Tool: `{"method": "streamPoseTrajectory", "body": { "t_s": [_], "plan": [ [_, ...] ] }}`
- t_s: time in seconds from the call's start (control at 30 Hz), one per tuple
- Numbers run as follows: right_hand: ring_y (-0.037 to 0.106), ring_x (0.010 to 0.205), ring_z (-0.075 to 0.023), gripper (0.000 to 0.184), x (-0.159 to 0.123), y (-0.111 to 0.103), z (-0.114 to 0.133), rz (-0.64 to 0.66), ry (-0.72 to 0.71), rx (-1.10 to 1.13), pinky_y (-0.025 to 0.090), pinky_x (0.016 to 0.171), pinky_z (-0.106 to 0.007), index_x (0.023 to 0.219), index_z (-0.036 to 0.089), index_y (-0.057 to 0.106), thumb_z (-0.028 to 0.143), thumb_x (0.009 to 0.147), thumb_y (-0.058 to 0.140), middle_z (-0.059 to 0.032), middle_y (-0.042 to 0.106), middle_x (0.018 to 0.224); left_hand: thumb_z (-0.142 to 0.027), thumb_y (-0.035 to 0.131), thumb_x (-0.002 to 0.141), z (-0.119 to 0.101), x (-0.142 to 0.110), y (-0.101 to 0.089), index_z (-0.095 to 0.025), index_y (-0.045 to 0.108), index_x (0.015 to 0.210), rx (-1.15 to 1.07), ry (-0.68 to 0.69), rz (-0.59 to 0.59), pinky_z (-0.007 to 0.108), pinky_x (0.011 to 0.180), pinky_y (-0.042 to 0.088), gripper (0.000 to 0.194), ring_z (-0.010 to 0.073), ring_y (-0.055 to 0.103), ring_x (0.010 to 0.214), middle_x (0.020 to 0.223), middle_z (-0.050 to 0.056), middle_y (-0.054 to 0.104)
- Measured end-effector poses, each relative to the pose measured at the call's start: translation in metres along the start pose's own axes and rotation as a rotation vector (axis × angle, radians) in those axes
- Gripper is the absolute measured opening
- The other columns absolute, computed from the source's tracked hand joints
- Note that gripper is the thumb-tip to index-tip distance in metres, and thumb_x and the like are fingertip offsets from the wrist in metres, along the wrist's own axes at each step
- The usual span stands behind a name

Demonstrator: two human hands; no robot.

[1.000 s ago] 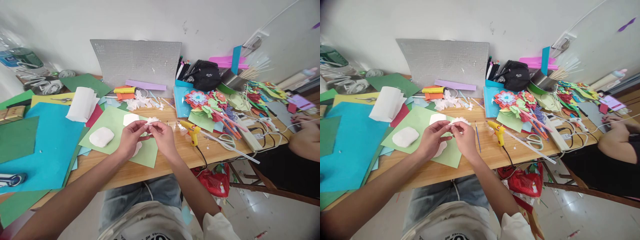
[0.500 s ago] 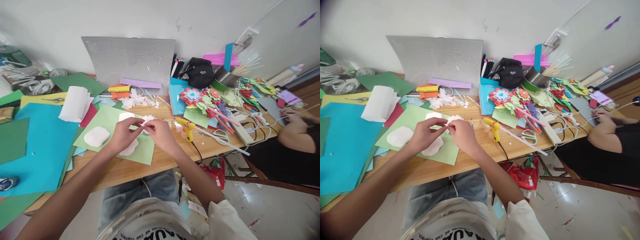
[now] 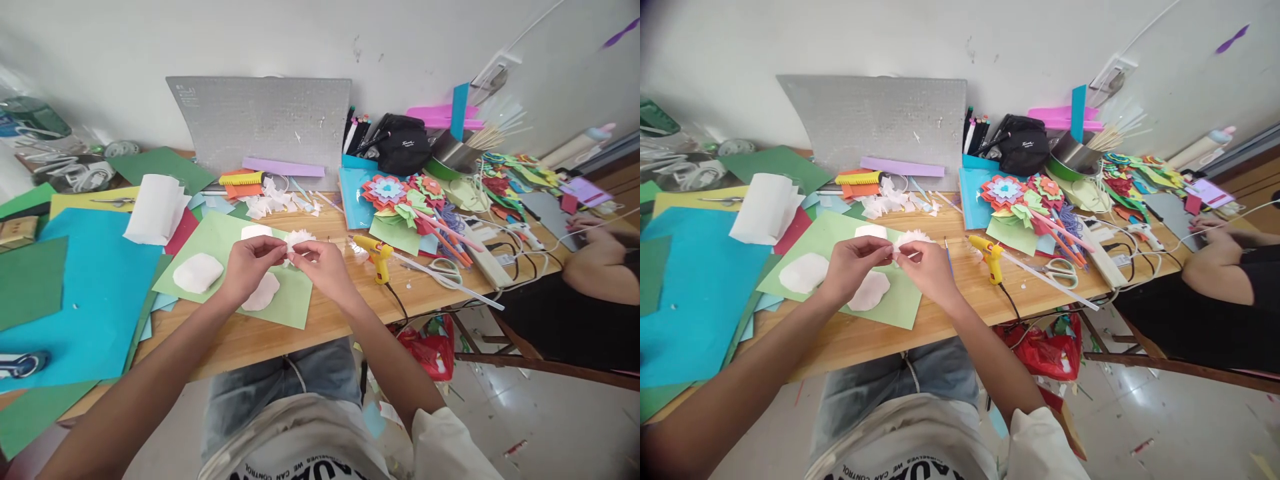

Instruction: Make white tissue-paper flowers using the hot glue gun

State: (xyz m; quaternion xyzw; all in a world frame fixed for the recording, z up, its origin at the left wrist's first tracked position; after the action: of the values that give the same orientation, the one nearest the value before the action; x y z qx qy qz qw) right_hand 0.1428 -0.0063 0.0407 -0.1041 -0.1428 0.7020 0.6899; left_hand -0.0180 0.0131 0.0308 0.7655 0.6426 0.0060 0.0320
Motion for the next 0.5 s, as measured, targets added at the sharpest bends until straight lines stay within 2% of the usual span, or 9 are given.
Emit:
{"method": "streamPoseTrajectory", "body": {
  "t_s": [0.1, 0.23, 0.37, 0.5],
  "plan": [
    [0.066, 0.068, -0.0154, 0.015, 0.001, 0.005, 0.001, -0.026, -0.031, -0.001, 0.05, 0.064, -0.026, 0.084, 0.018, 0.072, 0.029, 0.081, 0.063, -0.0026, 0.072, 0.077, -0.045, 0.079, 0.067, -0.001, -0.001, 0.001, -0.015, 0.072, 0.091, -0.026, -0.021, 0.031, 0.037, 0.08, 0.057, 0.039, 0.0208, 0.068, 0.077, 0.082, 0.008, 0.072],
    [0.065, 0.071, -0.015, 0.015, 0.001, 0.004, 0.002, -0.018, -0.095, -0.146, 0.047, 0.067, -0.026, 0.083, 0.02, 0.072, 0.024, 0.084, 0.058, -0.0016, 0.072, 0.077, -0.046, 0.077, 0.07, -0.007, -0.002, -0.001, -0.02, 0.068, 0.113, 0.132, 0.026, 0.106, 0.037, 0.076, 0.057, 0.051, 0.0209, 0.068, 0.078, 0.087, 0.007, 0.072],
    [0.062, 0.071, -0.0157, 0.017, -0.001, 0.003, 0.006, 0.022, -0.17, -0.354, 0.043, 0.066, -0.027, 0.082, 0.021, 0.073, 0.02, 0.086, 0.056, -0.0019, 0.071, 0.077, -0.045, 0.07, 0.077, -0.009, -0.001, -0.005, -0.021, 0.074, 0.097, 0.365, 0.108, 0.164, 0.034, 0.074, 0.055, 0.032, 0.0223, 0.067, 0.082, 0.09, 0.007, 0.072],
    [0.062, 0.072, -0.016, 0.016, 0.0, 0.006, 0.009, 0.031, -0.177, -0.452, 0.041, 0.066, -0.027, 0.082, 0.021, 0.072, 0.022, 0.087, 0.057, -0.0026, 0.071, 0.078, -0.042, 0.065, 0.08, -0.009, 0.0, -0.009, -0.022, 0.074, 0.085, 0.495, 0.167, 0.121, 0.031, 0.07, 0.054, 0.023, 0.0215, 0.066, 0.079, 0.085, 0.005, 0.073]
  ]
}}
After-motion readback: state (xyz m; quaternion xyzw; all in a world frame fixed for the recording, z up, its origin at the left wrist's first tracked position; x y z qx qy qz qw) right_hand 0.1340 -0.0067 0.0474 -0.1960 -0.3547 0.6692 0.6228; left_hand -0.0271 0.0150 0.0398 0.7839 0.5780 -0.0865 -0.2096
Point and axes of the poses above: each hand's wrist, its own x-axis towards the middle knuckle, its own y-axis out of the palm, z = x × y, the point moved 2 cm from there along x, towards the middle knuckle
